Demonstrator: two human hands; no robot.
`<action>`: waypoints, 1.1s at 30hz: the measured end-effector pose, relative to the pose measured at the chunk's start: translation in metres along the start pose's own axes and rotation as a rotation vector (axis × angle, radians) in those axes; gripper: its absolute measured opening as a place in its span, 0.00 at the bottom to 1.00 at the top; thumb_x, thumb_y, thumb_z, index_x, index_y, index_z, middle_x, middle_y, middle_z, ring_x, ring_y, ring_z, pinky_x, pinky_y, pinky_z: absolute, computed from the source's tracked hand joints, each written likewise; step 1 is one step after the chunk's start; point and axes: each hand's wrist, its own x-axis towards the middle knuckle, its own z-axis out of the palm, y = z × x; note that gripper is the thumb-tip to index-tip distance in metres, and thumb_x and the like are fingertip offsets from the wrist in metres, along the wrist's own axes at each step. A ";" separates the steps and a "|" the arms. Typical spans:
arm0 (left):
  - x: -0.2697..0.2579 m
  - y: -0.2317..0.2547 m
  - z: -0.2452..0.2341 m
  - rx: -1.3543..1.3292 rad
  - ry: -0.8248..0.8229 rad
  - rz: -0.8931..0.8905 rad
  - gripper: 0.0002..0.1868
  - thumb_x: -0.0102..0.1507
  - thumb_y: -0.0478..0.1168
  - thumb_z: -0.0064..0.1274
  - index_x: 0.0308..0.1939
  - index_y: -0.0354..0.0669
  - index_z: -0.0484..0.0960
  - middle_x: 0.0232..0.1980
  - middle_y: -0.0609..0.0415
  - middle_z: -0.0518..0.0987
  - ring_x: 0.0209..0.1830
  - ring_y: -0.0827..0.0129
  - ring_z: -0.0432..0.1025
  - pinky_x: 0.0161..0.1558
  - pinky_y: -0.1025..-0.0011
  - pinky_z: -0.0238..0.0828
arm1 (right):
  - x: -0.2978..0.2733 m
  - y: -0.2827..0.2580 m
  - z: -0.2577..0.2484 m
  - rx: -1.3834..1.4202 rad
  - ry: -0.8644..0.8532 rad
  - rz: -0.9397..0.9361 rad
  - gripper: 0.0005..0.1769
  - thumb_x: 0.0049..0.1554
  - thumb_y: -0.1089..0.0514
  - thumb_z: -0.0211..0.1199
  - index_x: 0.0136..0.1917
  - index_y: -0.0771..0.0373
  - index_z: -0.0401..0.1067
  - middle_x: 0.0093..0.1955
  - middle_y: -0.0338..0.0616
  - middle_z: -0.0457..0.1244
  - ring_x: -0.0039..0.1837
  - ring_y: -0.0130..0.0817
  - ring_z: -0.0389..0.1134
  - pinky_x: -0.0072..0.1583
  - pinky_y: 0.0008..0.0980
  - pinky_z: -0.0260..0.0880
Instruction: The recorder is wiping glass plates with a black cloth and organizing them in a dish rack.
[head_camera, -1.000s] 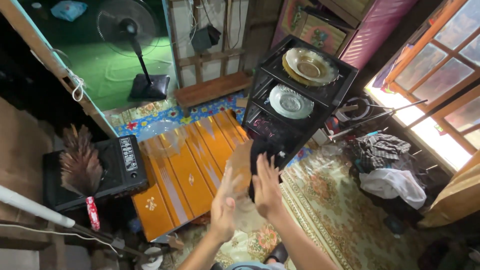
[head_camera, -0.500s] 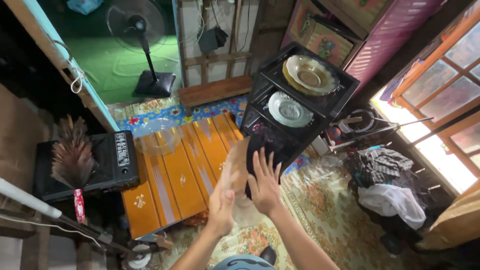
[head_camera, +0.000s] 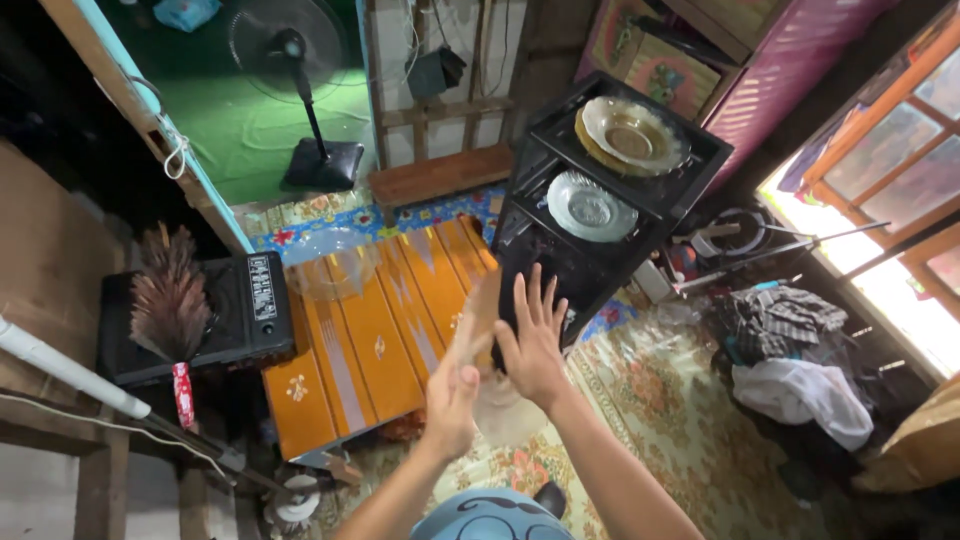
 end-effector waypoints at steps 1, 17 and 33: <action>0.000 0.003 -0.005 -0.001 -0.004 -0.007 0.43 0.72 0.59 0.40 0.79 0.29 0.52 0.82 0.41 0.58 0.80 0.58 0.57 0.74 0.65 0.51 | -0.010 -0.005 0.003 -0.001 -0.001 0.008 0.43 0.62 0.49 0.54 0.82 0.66 0.42 0.85 0.67 0.33 0.84 0.66 0.27 0.76 0.66 0.26; -0.037 0.023 -0.047 0.027 -0.094 -0.031 0.48 0.72 0.65 0.38 0.79 0.25 0.53 0.81 0.37 0.61 0.81 0.56 0.56 0.78 0.61 0.47 | -0.021 -0.048 0.023 0.092 0.069 0.123 0.41 0.63 0.56 0.58 0.83 0.65 0.46 0.87 0.62 0.37 0.86 0.68 0.34 0.81 0.58 0.33; -0.015 0.011 -0.054 -0.081 0.109 0.171 0.41 0.76 0.57 0.37 0.80 0.27 0.51 0.84 0.41 0.54 0.83 0.56 0.54 0.81 0.62 0.48 | -0.076 -0.055 0.029 0.167 -0.318 0.180 0.39 0.60 0.63 0.52 0.83 0.64 0.51 0.87 0.55 0.44 0.83 0.58 0.46 0.83 0.48 0.40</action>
